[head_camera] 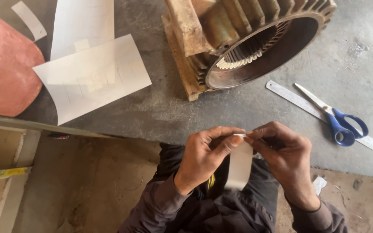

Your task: The person cuts narrow strips from a marked white sheet using scissors, folds each strip into a small packet, and inserts it into the slots of a motor stator. The process repeats for several strips, with the person handling the sheet, scissors, and stator throughout.

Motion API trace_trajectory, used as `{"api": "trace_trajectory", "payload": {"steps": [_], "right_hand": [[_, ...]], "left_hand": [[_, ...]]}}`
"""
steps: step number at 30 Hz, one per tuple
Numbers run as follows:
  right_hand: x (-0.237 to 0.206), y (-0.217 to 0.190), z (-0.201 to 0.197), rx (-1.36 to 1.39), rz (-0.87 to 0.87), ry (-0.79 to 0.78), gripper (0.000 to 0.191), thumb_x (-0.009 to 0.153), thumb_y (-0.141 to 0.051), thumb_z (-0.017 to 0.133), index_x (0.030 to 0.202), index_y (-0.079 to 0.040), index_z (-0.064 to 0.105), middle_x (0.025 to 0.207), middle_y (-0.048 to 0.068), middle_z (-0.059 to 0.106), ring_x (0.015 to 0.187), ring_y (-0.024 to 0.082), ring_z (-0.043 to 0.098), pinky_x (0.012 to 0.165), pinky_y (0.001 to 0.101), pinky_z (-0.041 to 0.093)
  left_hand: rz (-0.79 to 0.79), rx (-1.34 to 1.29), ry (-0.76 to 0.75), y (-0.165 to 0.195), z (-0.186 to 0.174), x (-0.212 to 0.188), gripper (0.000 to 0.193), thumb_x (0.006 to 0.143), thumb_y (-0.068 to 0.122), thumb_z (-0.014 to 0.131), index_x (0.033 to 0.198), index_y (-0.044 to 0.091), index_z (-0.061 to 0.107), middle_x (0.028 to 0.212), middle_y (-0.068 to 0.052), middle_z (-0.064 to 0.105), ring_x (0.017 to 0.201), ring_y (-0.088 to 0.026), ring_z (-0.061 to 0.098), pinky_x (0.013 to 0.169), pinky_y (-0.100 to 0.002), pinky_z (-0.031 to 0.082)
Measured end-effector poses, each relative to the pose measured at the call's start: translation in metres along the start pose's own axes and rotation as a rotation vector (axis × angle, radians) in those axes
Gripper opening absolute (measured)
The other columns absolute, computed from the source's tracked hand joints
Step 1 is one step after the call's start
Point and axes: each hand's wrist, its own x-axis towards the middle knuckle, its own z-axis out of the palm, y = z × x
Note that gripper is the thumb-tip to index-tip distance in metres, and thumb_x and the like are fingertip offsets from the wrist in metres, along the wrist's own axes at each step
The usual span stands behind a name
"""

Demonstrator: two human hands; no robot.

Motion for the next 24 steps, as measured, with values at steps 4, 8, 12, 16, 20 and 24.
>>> {"api": "trace_trajectory", "payload": {"steps": [4, 8, 12, 16, 20, 24], "right_hand": [[-0.006, 0.003, 0.003, -0.084, -0.041, -0.012, 0.012, 0.083, 0.007, 0.079, 0.093, 0.0, 0.076, 0.094, 0.007, 0.076, 0.084, 0.013, 0.073, 0.07, 0.0236, 0.062], [-0.007, 0.005, 0.005, -0.03, 0.021, -0.038, 0.013, 0.086, 0.005, 0.077, 0.098, 0.001, 0.077, 0.094, 0.008, 0.076, 0.084, 0.013, 0.073, 0.071, 0.0246, 0.062], [-0.002, 0.003, 0.008, 0.039, 0.175, -0.063, 0.023, 0.086, -0.001, 0.075, 0.109, -0.001, 0.073, 0.098, 0.009, 0.079, 0.088, 0.014, 0.077, 0.076, 0.0275, 0.067], [0.003, 0.004, 0.015, 0.065, 0.278, -0.115, 0.05, 0.085, -0.004, 0.076, 0.133, -0.002, 0.062, 0.103, 0.012, 0.075, 0.092, 0.019, 0.075, 0.079, 0.0344, 0.064], [-0.001, 0.009, 0.026, 0.062, 0.249, -0.138, 0.062, 0.085, -0.002, 0.073, 0.143, -0.003, 0.051, 0.103, 0.012, 0.075, 0.096, 0.023, 0.076, 0.087, 0.0378, 0.066], [-0.009, 0.014, 0.014, 0.098, 0.315, 0.02, 0.056, 0.09, 0.002, 0.061, 0.144, -0.004, 0.05, 0.114, 0.009, 0.076, 0.108, 0.025, 0.075, 0.096, 0.0374, 0.063]], "left_hand": [[0.162, 0.001, 0.018, 0.003, -0.001, -0.002, 0.03, 0.098, 0.031, 0.074, 0.113, 0.005, 0.077, 0.094, -0.007, 0.081, 0.083, -0.009, 0.075, 0.072, -0.022, 0.061], [0.172, 0.041, 0.042, -0.001, -0.003, 0.001, 0.026, 0.098, 0.028, 0.073, 0.11, 0.005, 0.077, 0.092, -0.007, 0.081, 0.081, -0.009, 0.077, 0.07, -0.022, 0.062], [0.17, 0.142, 0.118, -0.005, -0.003, 0.002, 0.021, 0.098, 0.024, 0.072, 0.107, 0.006, 0.078, 0.089, -0.006, 0.081, 0.073, -0.01, 0.074, 0.062, -0.022, 0.058], [0.273, 0.326, 0.212, -0.006, -0.001, 0.002, 0.017, 0.098, 0.022, 0.072, 0.105, 0.008, 0.077, 0.091, -0.004, 0.081, 0.071, -0.009, 0.075, 0.057, -0.021, 0.057], [0.21, 0.351, 0.236, -0.003, 0.0, 0.002, 0.016, 0.098, 0.02, 0.072, 0.104, 0.007, 0.077, 0.083, -0.005, 0.079, 0.065, -0.008, 0.074, 0.051, -0.022, 0.056], [0.33, 0.399, 0.286, -0.001, -0.002, 0.006, 0.015, 0.099, 0.02, 0.073, 0.105, 0.007, 0.076, 0.084, -0.004, 0.079, 0.07, -0.007, 0.074, 0.055, -0.021, 0.056]]}}
